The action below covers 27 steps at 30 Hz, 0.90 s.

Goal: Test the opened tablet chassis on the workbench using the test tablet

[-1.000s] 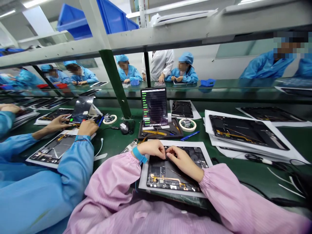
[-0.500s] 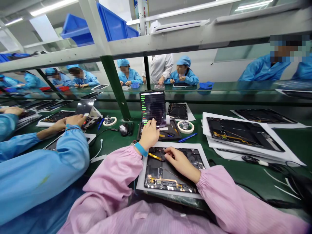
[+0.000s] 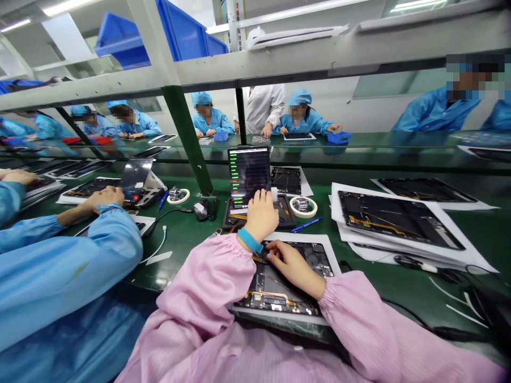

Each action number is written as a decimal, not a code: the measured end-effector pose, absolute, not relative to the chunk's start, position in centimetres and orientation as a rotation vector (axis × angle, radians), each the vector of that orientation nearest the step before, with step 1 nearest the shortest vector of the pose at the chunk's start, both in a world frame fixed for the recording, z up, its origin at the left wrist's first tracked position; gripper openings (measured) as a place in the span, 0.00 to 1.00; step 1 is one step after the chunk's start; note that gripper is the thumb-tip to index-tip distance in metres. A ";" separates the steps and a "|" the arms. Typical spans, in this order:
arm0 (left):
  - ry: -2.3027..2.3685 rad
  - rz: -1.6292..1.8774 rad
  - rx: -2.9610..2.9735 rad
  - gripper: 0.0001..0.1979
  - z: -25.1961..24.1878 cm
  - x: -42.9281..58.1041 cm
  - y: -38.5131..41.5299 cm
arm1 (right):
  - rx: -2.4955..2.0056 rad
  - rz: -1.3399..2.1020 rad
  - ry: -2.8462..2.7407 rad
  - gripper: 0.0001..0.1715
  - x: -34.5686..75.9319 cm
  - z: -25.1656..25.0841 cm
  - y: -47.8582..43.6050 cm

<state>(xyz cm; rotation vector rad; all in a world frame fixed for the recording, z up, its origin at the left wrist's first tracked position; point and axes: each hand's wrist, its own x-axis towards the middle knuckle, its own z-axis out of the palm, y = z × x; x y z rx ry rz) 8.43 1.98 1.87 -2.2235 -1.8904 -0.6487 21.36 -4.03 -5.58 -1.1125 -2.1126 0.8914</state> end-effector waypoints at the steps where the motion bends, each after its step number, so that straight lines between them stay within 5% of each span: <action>1: -1.896 -0.668 -2.215 0.29 1.8 8.8 2.0 | -1.115 0.879 -2.122 0.09 21.3 -5.6 -4.0; 15: -1.939 -0.868 -2.274 0.19 1.2 8.2 3.4 | -1.153 0.751 -2.240 0.11 21.0 -5.1 -4.1; 19: -1.789 -0.667 -2.680 0.12 0.7 10.8 0.4 | -1.029 0.655 -2.624 0.17 22.9 -0.4 -6.2; 21: -1.692 -0.560 -2.771 0.11 -0.3 11.6 -0.5 | -1.024 0.593 -2.720 0.12 25.5 3.2 -7.5; 27: -1.511 -0.357 -2.787 0.10 -3.0 12.5 -0.9 | -1.505 0.120 -2.175 0.06 34.0 7.1 -9.0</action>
